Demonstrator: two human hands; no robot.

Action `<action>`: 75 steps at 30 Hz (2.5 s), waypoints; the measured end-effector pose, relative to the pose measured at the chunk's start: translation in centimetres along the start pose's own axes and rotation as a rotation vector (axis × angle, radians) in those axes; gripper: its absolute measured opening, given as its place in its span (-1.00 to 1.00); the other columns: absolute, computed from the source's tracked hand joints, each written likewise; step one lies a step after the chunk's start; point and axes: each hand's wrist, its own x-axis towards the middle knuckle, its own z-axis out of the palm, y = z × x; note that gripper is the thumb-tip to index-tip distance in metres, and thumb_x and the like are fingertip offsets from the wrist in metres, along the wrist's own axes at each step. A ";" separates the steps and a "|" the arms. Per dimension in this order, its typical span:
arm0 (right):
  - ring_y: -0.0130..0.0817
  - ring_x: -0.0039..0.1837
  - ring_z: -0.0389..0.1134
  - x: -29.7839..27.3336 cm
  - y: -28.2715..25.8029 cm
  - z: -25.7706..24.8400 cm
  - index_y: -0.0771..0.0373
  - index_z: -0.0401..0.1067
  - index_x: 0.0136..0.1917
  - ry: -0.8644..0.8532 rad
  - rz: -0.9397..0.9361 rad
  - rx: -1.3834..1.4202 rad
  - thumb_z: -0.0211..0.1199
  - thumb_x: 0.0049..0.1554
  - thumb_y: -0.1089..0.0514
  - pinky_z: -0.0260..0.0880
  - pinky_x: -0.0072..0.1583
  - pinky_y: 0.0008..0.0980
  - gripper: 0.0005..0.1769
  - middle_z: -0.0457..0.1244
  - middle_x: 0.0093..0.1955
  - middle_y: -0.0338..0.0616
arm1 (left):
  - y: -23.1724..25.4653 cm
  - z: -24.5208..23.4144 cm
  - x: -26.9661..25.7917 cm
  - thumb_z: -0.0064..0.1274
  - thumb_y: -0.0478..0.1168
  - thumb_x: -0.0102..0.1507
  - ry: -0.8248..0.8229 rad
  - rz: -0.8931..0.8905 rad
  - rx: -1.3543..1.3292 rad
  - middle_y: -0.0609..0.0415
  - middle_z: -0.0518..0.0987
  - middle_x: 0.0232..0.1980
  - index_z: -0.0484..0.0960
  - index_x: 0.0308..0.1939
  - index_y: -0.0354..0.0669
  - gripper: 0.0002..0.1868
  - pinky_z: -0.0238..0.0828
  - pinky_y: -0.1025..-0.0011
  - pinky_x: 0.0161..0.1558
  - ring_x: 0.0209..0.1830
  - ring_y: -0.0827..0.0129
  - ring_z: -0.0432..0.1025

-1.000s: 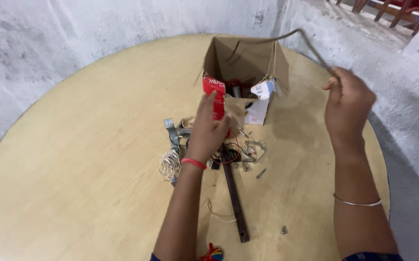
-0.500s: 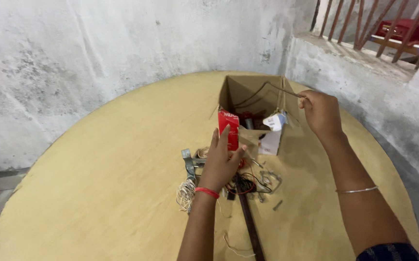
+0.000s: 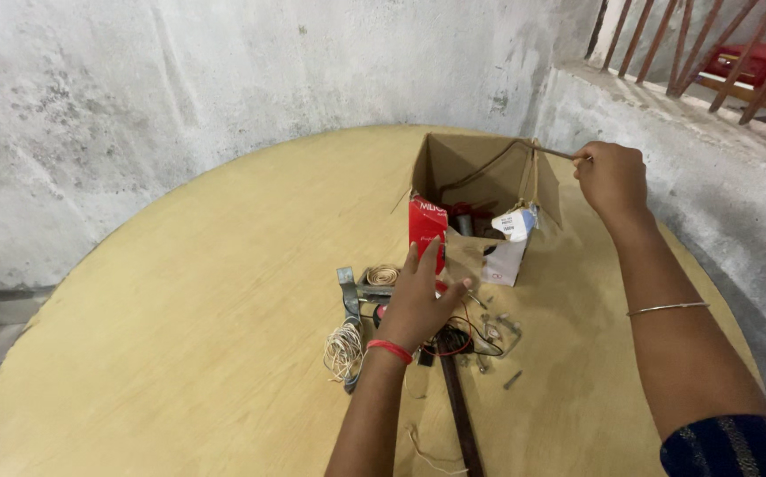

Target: The person handles several small items on a round table, including a red fan blade, a white plug, a bent metal rod, and a dark cylindrical tube. They place the fan blade and the metal rod into a cardboard box, then examine the plug and the tube before setting them down.

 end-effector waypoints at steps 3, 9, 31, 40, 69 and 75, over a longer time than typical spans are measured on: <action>-0.21 -0.11 0.48 -0.2 0.8 0.1 0.11 0.64 0.01 -0.009 0.123 0.001 0.26 0.19 0.19 0.46 0.04 -0.22 -0.83 0.43 -0.16 -0.08 | -0.4 0.5 -0.1 0.19 0.15 0.21 0.044 0.057 0.018 -0.56 0.10 0.52 0.17 0.52 -0.25 -0.06 0.17 0.04 0.39 0.55 -0.31 0.05; 0.02 -0.03 0.43 1.2 3.4 2.3 0.01 0.67 0.04 0.096 -0.034 -0.257 0.28 0.23 0.12 0.45 0.04 -0.06 -0.83 0.42 -0.06 -0.03 | -0.9 0.8 0.1 0.19 0.12 0.22 -0.010 0.043 0.019 -0.53 0.14 0.51 0.19 0.50 -0.26 -0.09 0.15 0.00 0.39 0.58 -0.30 -0.03; -0.06 0.13 0.39 -12.6 -8.9 1.4 0.23 0.55 0.01 0.038 -0.461 0.185 0.27 0.15 0.28 0.37 0.22 -0.07 -0.86 0.39 0.05 -0.05 | -2.8 -1.0 -0.7 0.01 -0.22 0.23 -0.031 0.057 0.009 -0.15 0.69 -0.15 0.64 -0.11 -0.22 -0.78 0.48 0.14 0.00 -0.08 -0.03 0.58; 0.05 -0.09 0.45 -22.3 -17.7 1.5 0.19 0.60 -0.21 -0.893 -0.373 -0.292 0.31 0.07 -0.24 0.47 0.01 0.02 -0.56 0.39 -0.22 0.03 | -6.5 2.9 -4.7 0.03 -0.18 0.21 -0.085 -0.094 0.178 -0.24 0.65 -0.25 0.68 -0.30 -0.27 -0.78 0.48 0.02 -0.10 -0.19 -0.13 0.55; -0.50 -0.31 0.39 -16.2 -10.4 -2.0 0.33 0.61 -0.07 -0.791 0.103 0.411 0.39 -0.04 0.12 0.36 -0.22 -0.47 -0.70 0.44 -0.32 -0.15 | -5.2 3.1 -6.1 0.28 -0.15 0.16 0.123 -0.166 -0.041 -0.02 0.61 -0.45 0.59 -0.35 -0.24 -0.76 0.47 0.35 -0.33 -0.47 0.28 0.53; -0.56 -0.32 0.29 -15.8 -11.8 -6.0 0.38 0.61 -0.08 -0.725 0.156 0.503 0.40 0.01 0.17 0.26 -0.26 -0.50 -0.75 0.37 -0.34 -0.21 | -3.7 2.7 -6.3 0.33 -0.09 0.15 0.078 -0.257 -0.030 -0.04 0.58 -0.49 0.55 -0.38 -0.28 -0.66 0.45 0.31 -0.36 -0.52 0.25 0.49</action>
